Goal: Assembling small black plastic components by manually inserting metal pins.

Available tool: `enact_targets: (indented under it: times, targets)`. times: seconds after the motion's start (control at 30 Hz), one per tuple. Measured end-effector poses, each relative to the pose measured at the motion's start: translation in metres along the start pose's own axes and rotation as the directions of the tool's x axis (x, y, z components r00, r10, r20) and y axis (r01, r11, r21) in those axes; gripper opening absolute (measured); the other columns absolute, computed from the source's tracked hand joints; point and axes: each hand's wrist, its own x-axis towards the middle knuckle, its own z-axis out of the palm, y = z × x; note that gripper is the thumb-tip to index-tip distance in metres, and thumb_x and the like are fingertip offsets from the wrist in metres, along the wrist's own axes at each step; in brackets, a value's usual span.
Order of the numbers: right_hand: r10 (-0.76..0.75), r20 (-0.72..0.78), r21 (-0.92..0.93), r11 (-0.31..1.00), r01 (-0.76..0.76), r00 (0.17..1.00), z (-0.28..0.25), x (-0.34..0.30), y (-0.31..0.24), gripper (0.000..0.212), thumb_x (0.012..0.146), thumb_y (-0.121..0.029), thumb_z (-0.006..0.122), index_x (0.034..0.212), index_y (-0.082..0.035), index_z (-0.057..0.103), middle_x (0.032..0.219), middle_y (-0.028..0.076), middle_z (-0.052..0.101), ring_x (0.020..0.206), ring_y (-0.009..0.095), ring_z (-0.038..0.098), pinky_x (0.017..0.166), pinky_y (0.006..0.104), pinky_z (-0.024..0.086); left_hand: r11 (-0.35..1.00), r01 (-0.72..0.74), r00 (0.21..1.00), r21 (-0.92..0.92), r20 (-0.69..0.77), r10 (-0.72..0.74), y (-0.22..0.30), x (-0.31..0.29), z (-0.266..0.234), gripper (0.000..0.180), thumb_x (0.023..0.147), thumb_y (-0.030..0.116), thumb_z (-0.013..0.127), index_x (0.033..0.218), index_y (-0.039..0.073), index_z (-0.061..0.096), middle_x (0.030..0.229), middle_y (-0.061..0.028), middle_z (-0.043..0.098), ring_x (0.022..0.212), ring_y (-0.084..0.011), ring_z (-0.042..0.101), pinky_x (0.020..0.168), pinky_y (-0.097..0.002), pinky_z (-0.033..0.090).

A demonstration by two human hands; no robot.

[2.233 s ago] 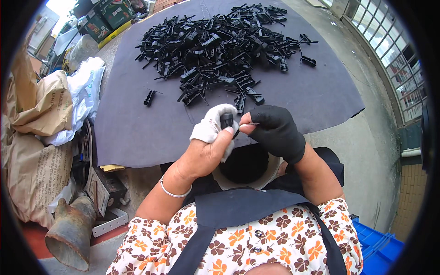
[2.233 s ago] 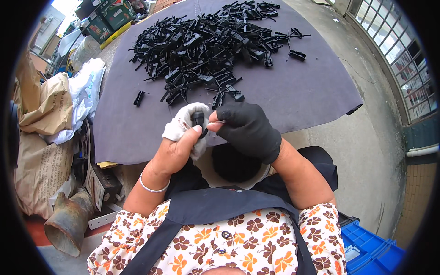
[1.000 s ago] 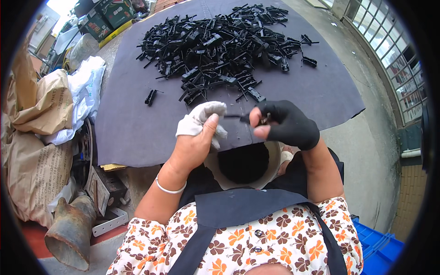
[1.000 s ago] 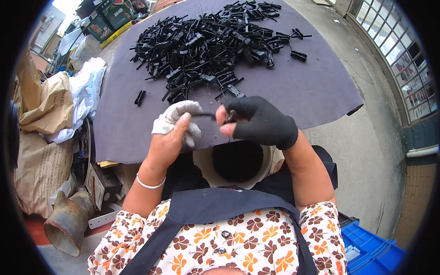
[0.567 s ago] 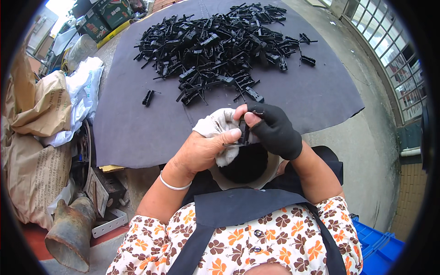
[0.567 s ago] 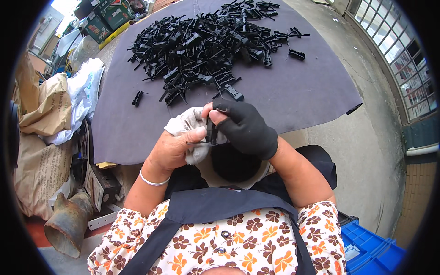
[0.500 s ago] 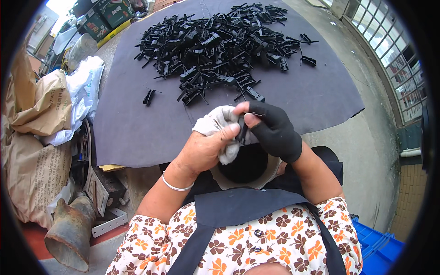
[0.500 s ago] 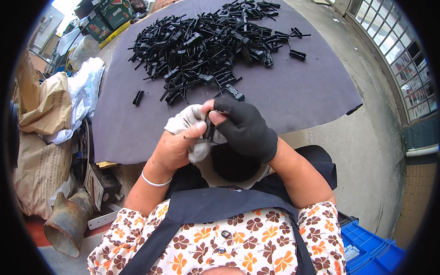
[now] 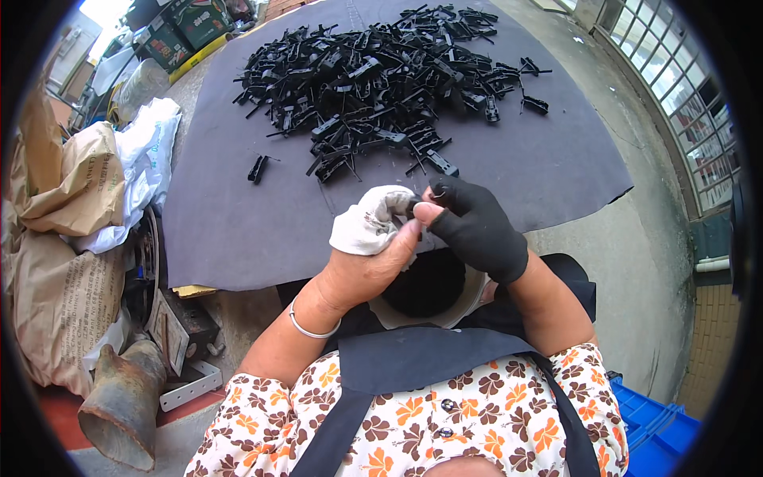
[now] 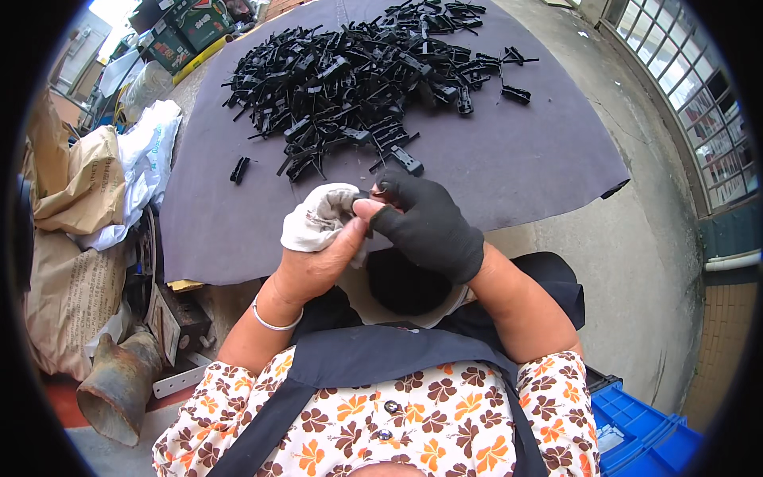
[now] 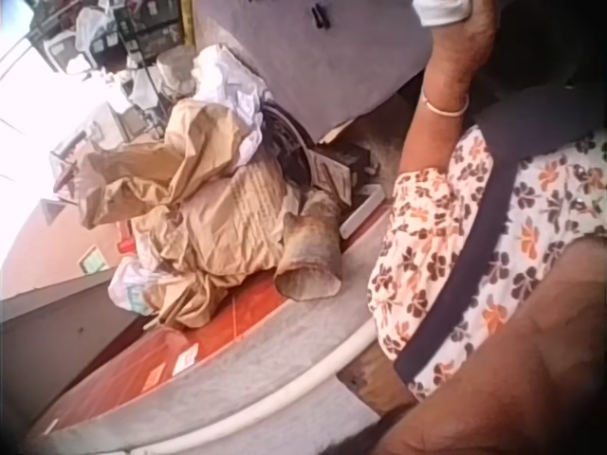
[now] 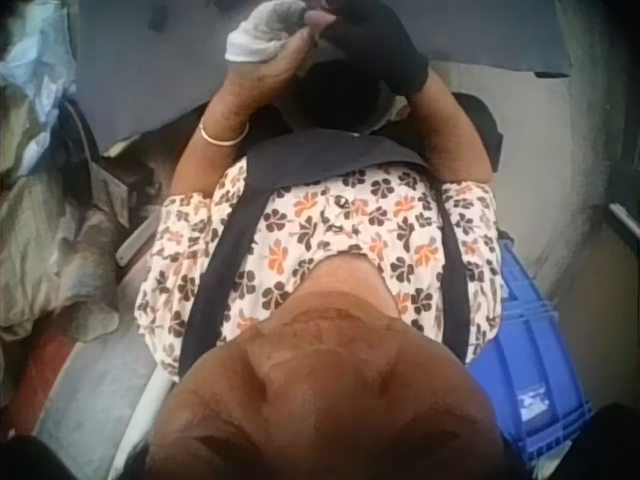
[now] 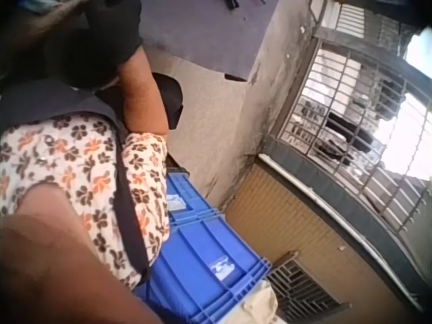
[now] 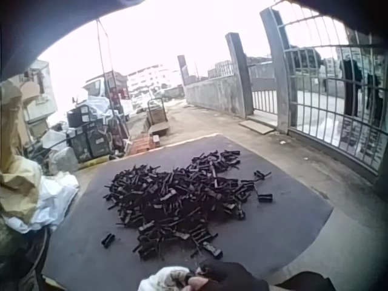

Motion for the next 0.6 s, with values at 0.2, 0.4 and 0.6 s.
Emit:
enact_targets:
  times: [0.2, 0.4, 0.6]
  targets:
    - [-0.086, 0.129, -0.22, 0.969, 0.113, 0.988, 0.0, -0.002, -0.005, 0.021, 0.092, -0.017, 0.051, 0.09, 0.001, 0.06, 0.071, 0.007, 0.058, 0.066, 0.01, 0.049, 0.064, 0.0282, 0.043, 0.95, -0.031, 0.992, 0.31, -0.109, 0.068, -0.001, -0.001, 0.001, 0.021, 0.086, 0.001, 0.059, 0.106, -0.003, 0.056, 0.082, -0.0039, 0.061, 0.063, -0.0045, 0.052, 0.053, -0.0208, 0.045]
    - [0.044, 0.142, -0.135, 0.991, -0.024, 0.989, 0.0, -0.002, 0.004, 0.023, 0.092, -0.018, 0.05, 0.094, 0.002, 0.062, 0.073, 0.007, 0.061, 0.067, 0.011, 0.051, 0.066, 0.0282, 0.044, 0.628, -0.34, 0.894, 0.7, 0.034, 0.446, 0.004, 0.003, 0.002, 0.023, 0.079, 0.0, 0.062, 0.102, -0.003, 0.058, 0.08, -0.0104, 0.064, 0.068, -0.0146, 0.06, 0.066, -0.0263, 0.049]
    - [0.053, 0.237, -0.034, 0.998, -0.046, 0.97, -0.003, -0.004, 0.004, 0.027, 0.092, -0.022, 0.049, 0.097, 0.0, 0.063, 0.082, 0.02, 0.064, 0.071, 0.024, 0.062, 0.069, 0.0326, 0.046, 0.867, -0.162, 0.975, 0.471, -0.061, 0.215, 0.01, -0.005, 0.002, 0.024, 0.074, 0.003, 0.062, 0.098, 0.001, 0.061, 0.086, -0.0162, 0.063, 0.075, -0.0329, 0.062, 0.07, -0.0351, 0.051]
